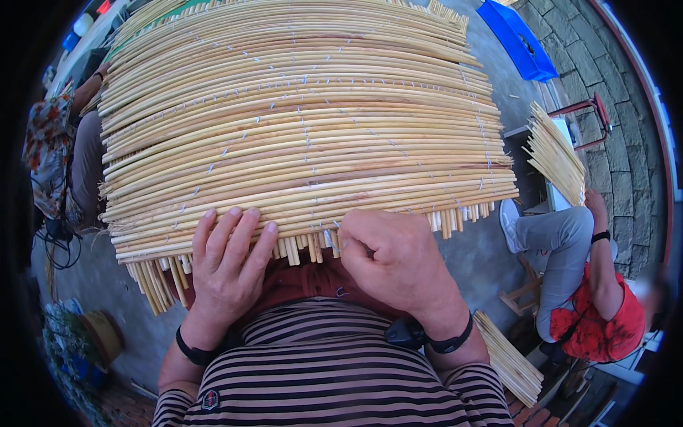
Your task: The person weaves a bamboo mat by hand and with a needle, threading a string through rows of bamboo sticks, tying knots, and cutting the string with scissors.
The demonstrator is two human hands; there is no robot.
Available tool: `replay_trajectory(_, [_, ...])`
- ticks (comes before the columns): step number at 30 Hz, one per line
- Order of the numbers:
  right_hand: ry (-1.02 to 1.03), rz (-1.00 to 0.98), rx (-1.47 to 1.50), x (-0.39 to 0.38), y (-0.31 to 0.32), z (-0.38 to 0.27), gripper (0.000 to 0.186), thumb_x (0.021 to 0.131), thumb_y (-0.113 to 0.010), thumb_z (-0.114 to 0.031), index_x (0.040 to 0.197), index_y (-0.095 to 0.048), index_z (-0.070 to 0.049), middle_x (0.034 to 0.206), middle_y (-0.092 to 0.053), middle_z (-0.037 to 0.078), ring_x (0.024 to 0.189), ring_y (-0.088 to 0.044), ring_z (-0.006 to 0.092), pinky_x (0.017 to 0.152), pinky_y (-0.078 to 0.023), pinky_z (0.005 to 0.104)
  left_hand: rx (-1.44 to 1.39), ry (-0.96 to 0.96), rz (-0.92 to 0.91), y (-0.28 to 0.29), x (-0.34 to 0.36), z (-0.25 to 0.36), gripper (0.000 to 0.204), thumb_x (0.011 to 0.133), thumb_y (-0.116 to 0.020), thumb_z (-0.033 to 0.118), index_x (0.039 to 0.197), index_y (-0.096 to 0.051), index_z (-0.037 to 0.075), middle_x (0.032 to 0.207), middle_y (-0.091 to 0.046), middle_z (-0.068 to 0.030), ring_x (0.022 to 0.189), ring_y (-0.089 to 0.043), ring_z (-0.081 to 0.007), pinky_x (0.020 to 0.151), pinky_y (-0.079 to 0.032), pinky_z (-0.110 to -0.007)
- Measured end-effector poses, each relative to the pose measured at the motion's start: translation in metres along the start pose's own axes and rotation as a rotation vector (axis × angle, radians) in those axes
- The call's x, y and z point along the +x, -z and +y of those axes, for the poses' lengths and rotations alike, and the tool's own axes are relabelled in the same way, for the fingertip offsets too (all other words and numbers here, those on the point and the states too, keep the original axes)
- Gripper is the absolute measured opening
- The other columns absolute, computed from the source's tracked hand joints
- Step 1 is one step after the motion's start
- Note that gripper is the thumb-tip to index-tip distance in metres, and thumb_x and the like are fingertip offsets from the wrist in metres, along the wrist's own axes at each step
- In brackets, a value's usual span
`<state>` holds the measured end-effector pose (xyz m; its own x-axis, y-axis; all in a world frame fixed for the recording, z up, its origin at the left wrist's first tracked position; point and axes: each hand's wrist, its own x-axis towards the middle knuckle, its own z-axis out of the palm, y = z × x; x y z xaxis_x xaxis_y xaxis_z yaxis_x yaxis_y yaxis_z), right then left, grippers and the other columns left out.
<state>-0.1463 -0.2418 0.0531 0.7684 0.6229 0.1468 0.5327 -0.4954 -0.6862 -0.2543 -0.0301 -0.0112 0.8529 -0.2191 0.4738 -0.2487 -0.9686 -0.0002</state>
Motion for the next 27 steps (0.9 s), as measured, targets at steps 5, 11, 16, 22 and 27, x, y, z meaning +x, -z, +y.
replay_trajectory(5, [-0.013, -0.004, 0.011, -0.001, -0.001, -0.001, 0.004, 0.077, -0.06, -0.001, 0.076, -0.059, -0.004, 0.063, -0.058, 0.013, 0.055, -0.059, 0.0302, 0.051, -0.045, 0.0376, 0.028, -0.006, 0.01, -0.003, -0.003, -0.001, 0.032, 0.09, -0.058, 0.018, 0.121, -0.064, 0.014, 0.126, -0.059, -0.0077, 0.121, -0.053, -0.026, 0.105, -0.041, -0.051])
replay_trajectory(11, [-0.019, -0.003, 0.022, -0.002, -0.001, 0.001, 0.004, 0.077, -0.06, 0.0, 0.076, -0.059, -0.004, 0.063, -0.058, 0.013, 0.055, -0.059, 0.0298, 0.052, -0.045, 0.0375, 0.004, 0.002, 0.015, -0.002, -0.001, 0.0, 0.032, 0.085, -0.066, 0.01, 0.117, -0.066, 0.012, 0.123, -0.061, -0.0098, 0.119, -0.054, -0.0278, 0.105, -0.042, -0.05])
replay_trajectory(16, [-0.024, -0.001, 0.008, -0.004, -0.002, 0.003, 0.005, 0.076, -0.061, 0.0, 0.076, -0.06, -0.005, 0.063, -0.059, 0.012, 0.056, -0.059, 0.0302, 0.052, -0.045, 0.0374, 0.04, 0.0, 0.027, -0.005, -0.003, 0.0, 0.032, 0.089, -0.059, 0.018, 0.119, -0.065, 0.014, 0.125, -0.06, -0.0074, 0.119, -0.053, -0.0257, 0.105, -0.041, -0.051])
replay_trajectory(22, [-0.015, -0.013, -0.008, -0.007, -0.005, 0.011, 0.004, 0.076, -0.063, -0.002, 0.076, -0.06, -0.005, 0.062, -0.059, 0.012, 0.055, -0.059, 0.03, 0.051, -0.045, 0.0367, 0.012, 0.0, 0.024, -0.002, -0.001, 0.001, 0.031, 0.085, -0.065, 0.01, 0.116, -0.067, 0.012, 0.124, -0.06, -0.0101, 0.119, -0.054, -0.0281, 0.104, -0.042, -0.05])
replay_trajectory(27, [-0.06, -0.003, 0.033, -0.01, -0.001, 0.009, 0.003, 0.078, -0.064, -0.003, 0.077, -0.062, -0.005, 0.063, -0.059, 0.011, 0.055, -0.06, 0.0295, 0.052, -0.046, 0.0358, 0.045, 0.003, 0.035, -0.005, -0.003, 0.001, 0.031, 0.088, -0.06, 0.017, 0.119, -0.066, 0.014, 0.124, -0.06, -0.0076, 0.119, -0.054, -0.0261, 0.105, -0.041, -0.051])
